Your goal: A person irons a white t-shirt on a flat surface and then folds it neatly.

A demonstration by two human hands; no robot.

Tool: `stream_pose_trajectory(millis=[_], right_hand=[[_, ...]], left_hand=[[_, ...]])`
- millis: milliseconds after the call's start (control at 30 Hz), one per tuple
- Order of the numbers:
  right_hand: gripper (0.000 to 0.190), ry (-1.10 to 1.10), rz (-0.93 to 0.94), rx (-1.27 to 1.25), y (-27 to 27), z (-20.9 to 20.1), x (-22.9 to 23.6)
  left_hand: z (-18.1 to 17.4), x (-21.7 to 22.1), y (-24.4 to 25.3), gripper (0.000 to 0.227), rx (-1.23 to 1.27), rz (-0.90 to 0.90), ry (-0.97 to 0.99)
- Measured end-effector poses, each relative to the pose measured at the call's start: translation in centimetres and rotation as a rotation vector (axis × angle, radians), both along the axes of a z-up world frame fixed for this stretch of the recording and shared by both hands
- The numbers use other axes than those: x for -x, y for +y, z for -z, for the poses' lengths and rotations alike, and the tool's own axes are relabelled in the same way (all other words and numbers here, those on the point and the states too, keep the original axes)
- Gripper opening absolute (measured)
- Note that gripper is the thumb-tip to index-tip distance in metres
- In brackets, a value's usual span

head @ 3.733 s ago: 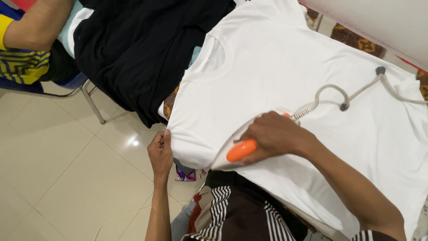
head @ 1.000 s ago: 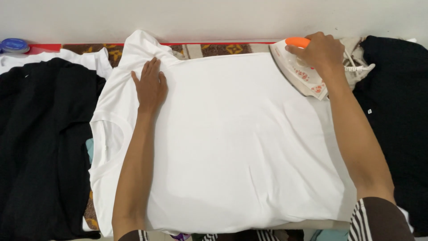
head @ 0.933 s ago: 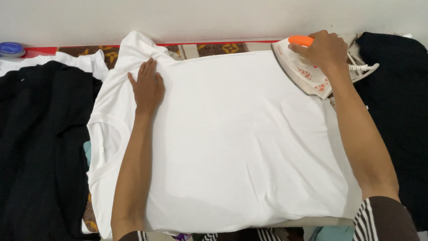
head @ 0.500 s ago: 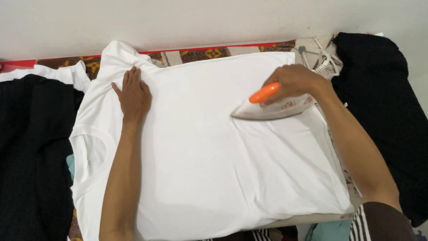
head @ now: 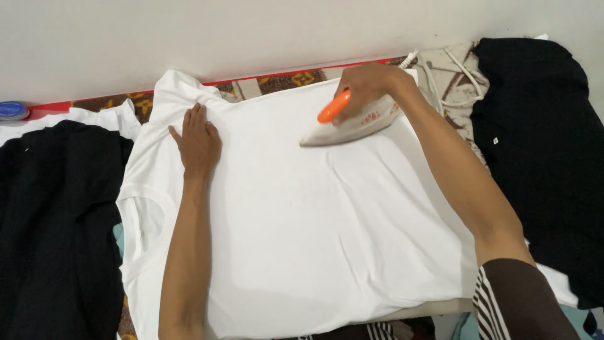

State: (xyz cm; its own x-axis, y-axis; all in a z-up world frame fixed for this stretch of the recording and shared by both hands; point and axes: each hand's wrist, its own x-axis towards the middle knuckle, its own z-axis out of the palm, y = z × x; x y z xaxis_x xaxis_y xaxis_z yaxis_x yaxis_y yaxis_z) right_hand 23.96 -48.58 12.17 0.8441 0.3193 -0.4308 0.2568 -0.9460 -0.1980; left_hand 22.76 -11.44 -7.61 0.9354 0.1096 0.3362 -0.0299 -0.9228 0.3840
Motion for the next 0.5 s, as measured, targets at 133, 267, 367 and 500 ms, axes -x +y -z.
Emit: stream_pose_trajectory(millis=[133, 267, 367, 500], right_hand=[[0.036, 0.027, 0.026, -0.002, 1.6, -0.1, 2.0], [0.045, -0.37, 0.085, -0.102, 0.9, 8.2, -4.9], [0.057, -0.706, 0.156, -0.104, 1.1, 10.5, -8.5], [0.047, -0.292, -0.038, -0.126, 2.2, 4.7, -4.4]], left_hand=[[0.3, 0.0, 0.0, 0.05, -0.02, 0.002, -0.022], [0.6, 0.1, 0.0, 0.051, -0.044, 0.013, -0.027], [0.3, 0.1, 0.0, 0.05, -0.079, 0.004, -0.012], [-0.2, 0.5, -0.1, 0.055, 0.001, 0.02, 0.036]])
